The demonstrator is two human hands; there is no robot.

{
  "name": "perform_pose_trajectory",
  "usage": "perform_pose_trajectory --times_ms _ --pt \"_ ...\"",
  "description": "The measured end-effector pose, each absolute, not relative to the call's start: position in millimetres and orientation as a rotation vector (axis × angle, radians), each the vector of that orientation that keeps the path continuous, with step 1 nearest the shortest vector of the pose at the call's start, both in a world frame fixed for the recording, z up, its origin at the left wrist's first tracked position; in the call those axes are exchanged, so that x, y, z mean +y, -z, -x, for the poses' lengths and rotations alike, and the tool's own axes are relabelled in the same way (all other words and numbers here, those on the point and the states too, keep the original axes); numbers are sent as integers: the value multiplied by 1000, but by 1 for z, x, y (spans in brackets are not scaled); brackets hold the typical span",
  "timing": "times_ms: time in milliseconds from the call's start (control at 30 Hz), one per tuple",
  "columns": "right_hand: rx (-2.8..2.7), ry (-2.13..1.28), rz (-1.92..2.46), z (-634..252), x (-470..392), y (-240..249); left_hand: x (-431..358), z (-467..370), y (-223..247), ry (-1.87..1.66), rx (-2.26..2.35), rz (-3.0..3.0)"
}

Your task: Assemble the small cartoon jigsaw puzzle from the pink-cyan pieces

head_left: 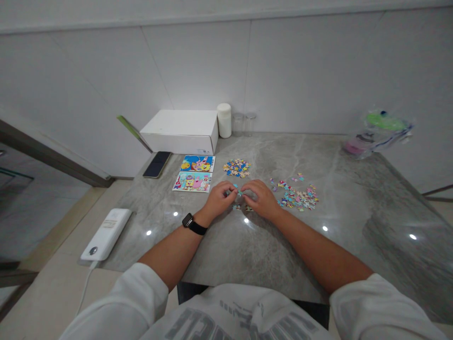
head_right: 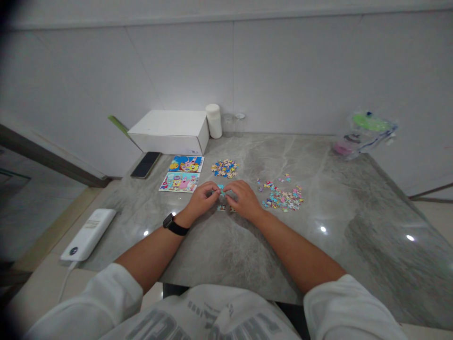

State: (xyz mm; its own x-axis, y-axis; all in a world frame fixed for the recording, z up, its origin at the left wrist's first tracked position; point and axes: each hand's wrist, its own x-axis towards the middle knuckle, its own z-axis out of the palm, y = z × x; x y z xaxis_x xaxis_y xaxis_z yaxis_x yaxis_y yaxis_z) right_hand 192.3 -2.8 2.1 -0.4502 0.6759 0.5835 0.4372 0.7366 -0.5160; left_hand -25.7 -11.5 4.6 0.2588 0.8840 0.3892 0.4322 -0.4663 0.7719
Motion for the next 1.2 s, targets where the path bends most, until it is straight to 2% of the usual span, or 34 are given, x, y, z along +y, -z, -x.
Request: perform_pose_trajectory --times_ms 333,567,900,1200 --pt "-2208 -287 842 -194 -2 -6 -12 26 -7 -1086 1224 -2054" --pt "-1947 -241 1082 -212 14 -11 10 48 8 -1422 1513 -1852" --pt "-1976 -153 1120 -218 34 -33 6 46 7 -1193 1565 -2060" --pt "-2110 -326 1147 -189 40 3 2 43 5 -1078 1559 -2126"
